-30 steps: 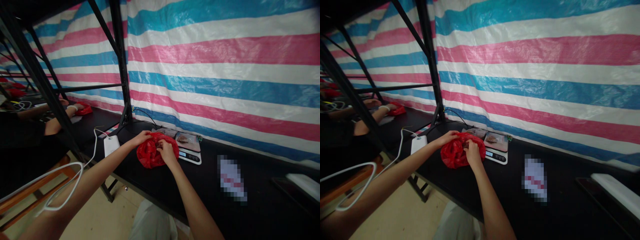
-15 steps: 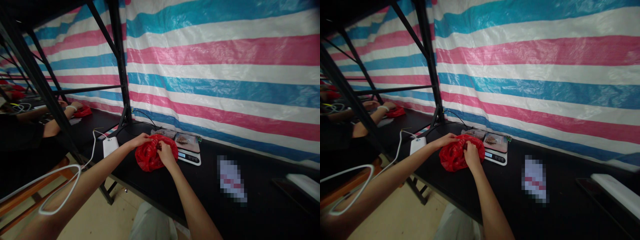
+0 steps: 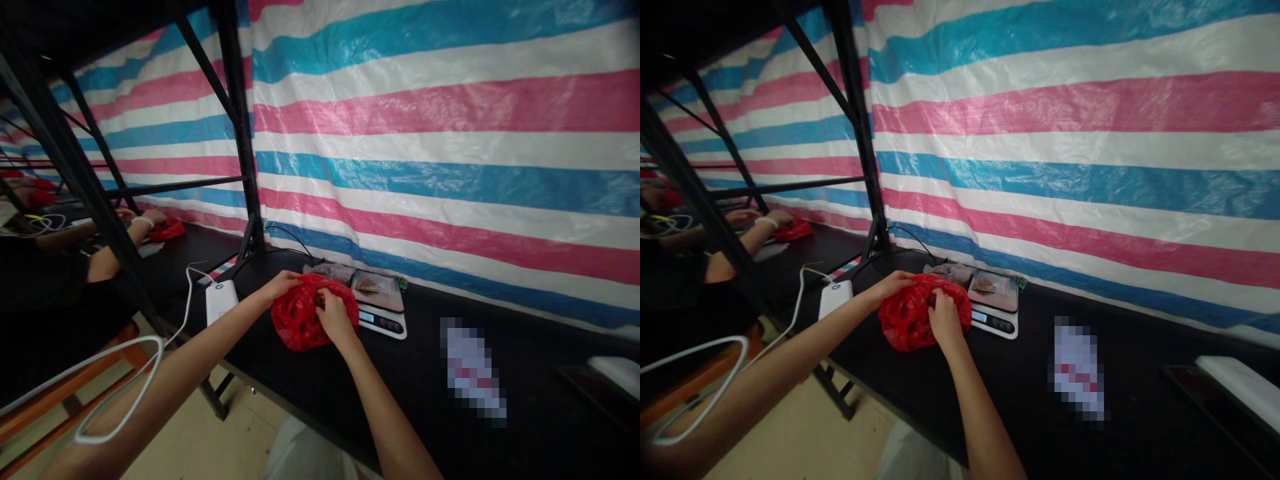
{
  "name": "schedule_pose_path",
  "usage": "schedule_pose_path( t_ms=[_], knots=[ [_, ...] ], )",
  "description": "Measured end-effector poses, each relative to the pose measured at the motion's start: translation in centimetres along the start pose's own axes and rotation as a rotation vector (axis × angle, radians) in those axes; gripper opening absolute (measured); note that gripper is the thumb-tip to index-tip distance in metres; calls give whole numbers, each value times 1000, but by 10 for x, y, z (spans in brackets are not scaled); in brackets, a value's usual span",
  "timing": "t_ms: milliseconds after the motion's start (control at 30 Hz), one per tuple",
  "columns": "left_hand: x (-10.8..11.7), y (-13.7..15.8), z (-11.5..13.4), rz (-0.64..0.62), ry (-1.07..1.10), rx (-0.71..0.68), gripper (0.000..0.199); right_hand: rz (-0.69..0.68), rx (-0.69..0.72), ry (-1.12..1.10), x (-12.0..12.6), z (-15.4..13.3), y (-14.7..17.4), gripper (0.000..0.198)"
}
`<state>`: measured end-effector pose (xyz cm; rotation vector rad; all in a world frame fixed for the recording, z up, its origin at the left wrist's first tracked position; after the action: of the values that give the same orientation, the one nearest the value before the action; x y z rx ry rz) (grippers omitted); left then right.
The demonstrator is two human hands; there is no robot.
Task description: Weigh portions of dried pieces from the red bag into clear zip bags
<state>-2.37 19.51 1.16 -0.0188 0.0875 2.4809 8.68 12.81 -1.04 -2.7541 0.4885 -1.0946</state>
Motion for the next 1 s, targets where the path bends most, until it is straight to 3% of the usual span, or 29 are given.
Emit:
schedule_pose_path(
  t_ms=[167,300,400,500,600,800,900,1000],
  knots=[
    [14,-3,8,79,-104,-99,32,-5,-11,-42,-1,0,1,33],
    [27,-8,12,118,-334,-145,26,-20,-30,-95,3,0,0,28],
    [28,-5,15,57,-627,-181,26,-27,-71,-159,9,4,-3,26],
    [21,6,13,-84,-843,-156,30,-28,-116,-173,18,9,-4,26],
    [13,19,8,-193,-944,-74,43,-25,-99,-41,30,7,0,25],
    [7,19,12,-173,-1337,-13,41,-54,-95,260,48,-5,14,21],
    [0,14,12,-205,-1335,-25,53,-89,-110,362,49,-9,19,22],
    [-7,10,10,-243,-1172,-40,67,-110,-100,421,45,-16,24,24]
  ],
)
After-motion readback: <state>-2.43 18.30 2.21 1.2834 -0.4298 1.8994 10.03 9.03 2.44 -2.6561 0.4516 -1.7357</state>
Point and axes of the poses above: each hand's wrist, its own y-axis away from the middle knuckle, its own x-axis out of the back of the hand, z = x × y, the point moved 7 cm from there along -y, towards the middle knuckle, and after that the axes turned 5 degrees about -x, right-handed, at the moved point
